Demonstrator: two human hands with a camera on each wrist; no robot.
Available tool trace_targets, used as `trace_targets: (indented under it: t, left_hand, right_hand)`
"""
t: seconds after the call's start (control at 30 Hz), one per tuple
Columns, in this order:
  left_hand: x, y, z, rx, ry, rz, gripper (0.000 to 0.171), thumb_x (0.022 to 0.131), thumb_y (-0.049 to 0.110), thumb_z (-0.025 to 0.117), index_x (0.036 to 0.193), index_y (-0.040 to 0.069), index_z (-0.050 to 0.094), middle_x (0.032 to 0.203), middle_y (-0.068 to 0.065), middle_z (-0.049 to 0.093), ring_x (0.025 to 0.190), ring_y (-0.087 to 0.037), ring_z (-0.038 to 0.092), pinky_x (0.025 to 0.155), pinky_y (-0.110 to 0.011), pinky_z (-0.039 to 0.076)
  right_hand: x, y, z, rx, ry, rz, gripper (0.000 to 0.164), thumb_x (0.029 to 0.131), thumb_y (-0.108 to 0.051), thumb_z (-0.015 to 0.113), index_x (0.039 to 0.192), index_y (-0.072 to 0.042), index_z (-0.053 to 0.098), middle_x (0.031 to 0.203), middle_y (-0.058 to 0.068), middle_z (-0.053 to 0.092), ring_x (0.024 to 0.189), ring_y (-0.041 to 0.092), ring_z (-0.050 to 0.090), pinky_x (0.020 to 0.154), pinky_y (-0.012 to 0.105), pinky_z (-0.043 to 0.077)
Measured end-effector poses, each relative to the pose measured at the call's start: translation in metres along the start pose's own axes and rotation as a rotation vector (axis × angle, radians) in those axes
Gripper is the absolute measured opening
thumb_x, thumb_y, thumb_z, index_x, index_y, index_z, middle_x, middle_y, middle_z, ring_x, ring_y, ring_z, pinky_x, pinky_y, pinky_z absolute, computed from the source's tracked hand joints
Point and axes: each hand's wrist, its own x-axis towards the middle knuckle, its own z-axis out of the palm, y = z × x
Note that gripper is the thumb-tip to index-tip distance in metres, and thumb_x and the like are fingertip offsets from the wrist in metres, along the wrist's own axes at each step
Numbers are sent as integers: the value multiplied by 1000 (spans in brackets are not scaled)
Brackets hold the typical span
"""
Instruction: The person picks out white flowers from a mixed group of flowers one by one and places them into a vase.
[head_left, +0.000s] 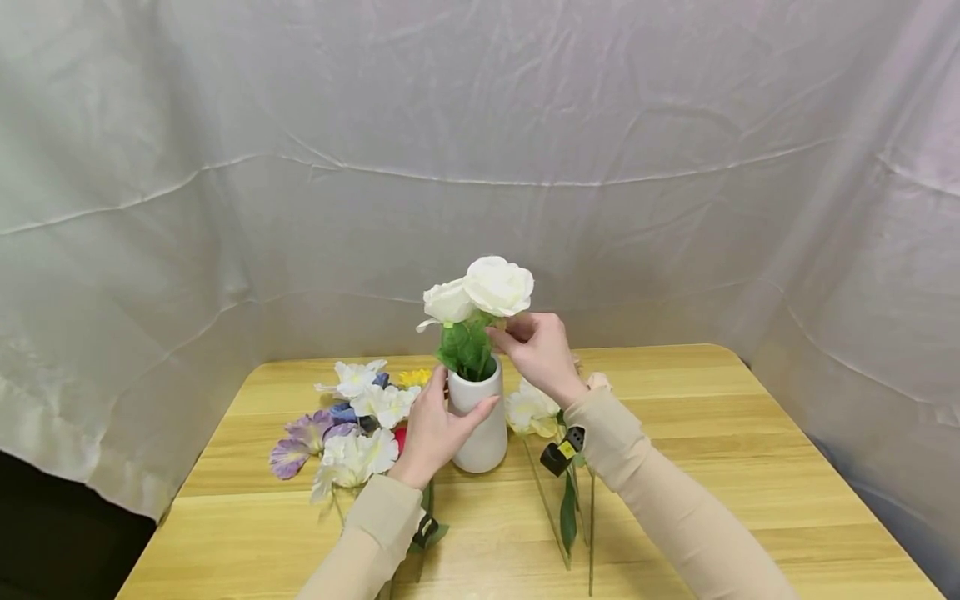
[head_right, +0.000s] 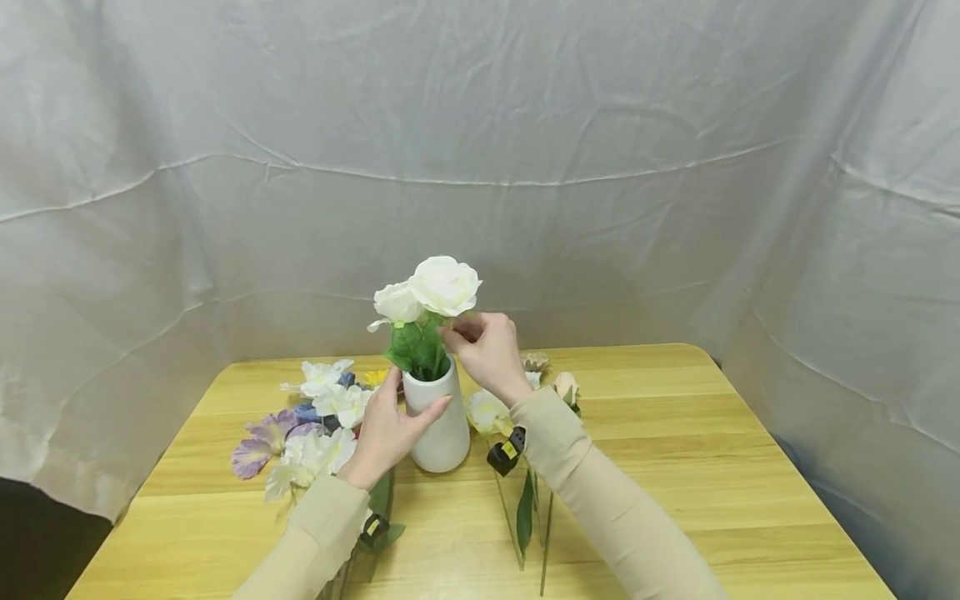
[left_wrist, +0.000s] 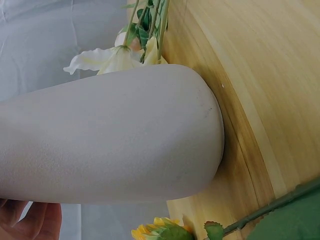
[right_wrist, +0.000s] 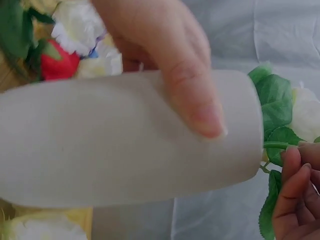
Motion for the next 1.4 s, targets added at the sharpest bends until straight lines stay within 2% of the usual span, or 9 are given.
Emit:
trace_targets:
  t: [0.23, 0.4, 0.53, 0.67, 0.87, 1.0, 1.1, 1.23, 1.4]
  left_hand:
    - [-1, 0, 0, -2, 5, 14, 72, 77, 64, 64, 127, 15, 46, 114, -3, 60, 101, -21, 59, 79, -42, 53]
    - [0, 0, 0, -7, 6, 20, 75, 76, 63, 65, 129, 14, 46, 114, -5, 60, 102, -21, 59, 80, -42, 53]
    - [0, -1, 0, -4, 5, 10, 76, 76, 65, 64, 130, 14, 46, 115, -5, 60, 102, -22, 59, 80, -43, 53]
    - [0, -1, 1, -3, 9, 9, 76, 76, 65, 64, 129, 15, 46, 114, -5, 60, 102, -22, 59, 80, -43, 53]
    - [0, 1, -1, -8, -9, -13, 76, 75, 66, 64, 130, 16, 46, 115, -4, 60, 103, -22, 58, 80, -43, 52]
    - [2, 3, -8, -84, -85, -67, 76, 75, 64, 66, 134, 22, 43, 122, -3, 57, 109, -22, 56, 87, -47, 49]
    - [7, 6, -17, -224, -130, -93, 68, 82, 55, 65, 137, 23, 41, 132, -4, 51, 118, -24, 51, 97, -47, 43]
    - [21, 18, -30, -408, -128, -122, 49, 92, 42, 59, 132, 17, 46, 132, -6, 51, 122, -22, 48, 102, -43, 40]
    - [37, 49, -45, -380, -99, -99, 31, 94, 25, 60, 117, 5, 59, 112, -12, 63, 101, -23, 61, 86, -40, 52]
  right_hand:
    - [2, 1, -1, 80, -44, 61, 12, 88, -3, 64, 86, 9, 65, 80, 26, 67, 73, 41, 64, 67, 43, 55]
    - [4, 3, -4, 105, -6, 85, 18, 88, -3, 64, 79, 12, 60, 74, 22, 66, 66, 24, 64, 66, 41, 56]
    - [6, 11, -5, 81, 17, 22, 16, 87, -3, 65, 81, 12, 62, 71, 18, 66, 63, 23, 62, 61, 37, 55]
    - [7, 29, -1, 1, 49, -64, 10, 86, -8, 69, 87, 2, 70, 71, 15, 69, 61, 24, 63, 52, 27, 48]
    - [10, 40, 3, 58, 26, -40, 9, 85, -10, 70, 89, -2, 72, 78, 13, 71, 71, 23, 69, 63, 34, 57]
    - [9, 41, 2, 108, 11, 5, 11, 85, -9, 70, 81, 0, 67, 74, 17, 69, 69, 24, 67, 62, 33, 56]
    - [9, 42, 2, 123, 14, 44, 16, 86, -11, 70, 77, 0, 64, 73, 20, 67, 65, 24, 64, 61, 37, 54]
    - [9, 43, 0, 143, 20, 76, 14, 86, -14, 69, 82, -1, 68, 78, 19, 68, 68, 28, 64, 65, 40, 55]
    - [9, 44, -1, 159, 12, 97, 14, 87, -15, 69, 91, -1, 69, 83, 17, 68, 75, 36, 64, 68, 36, 56]
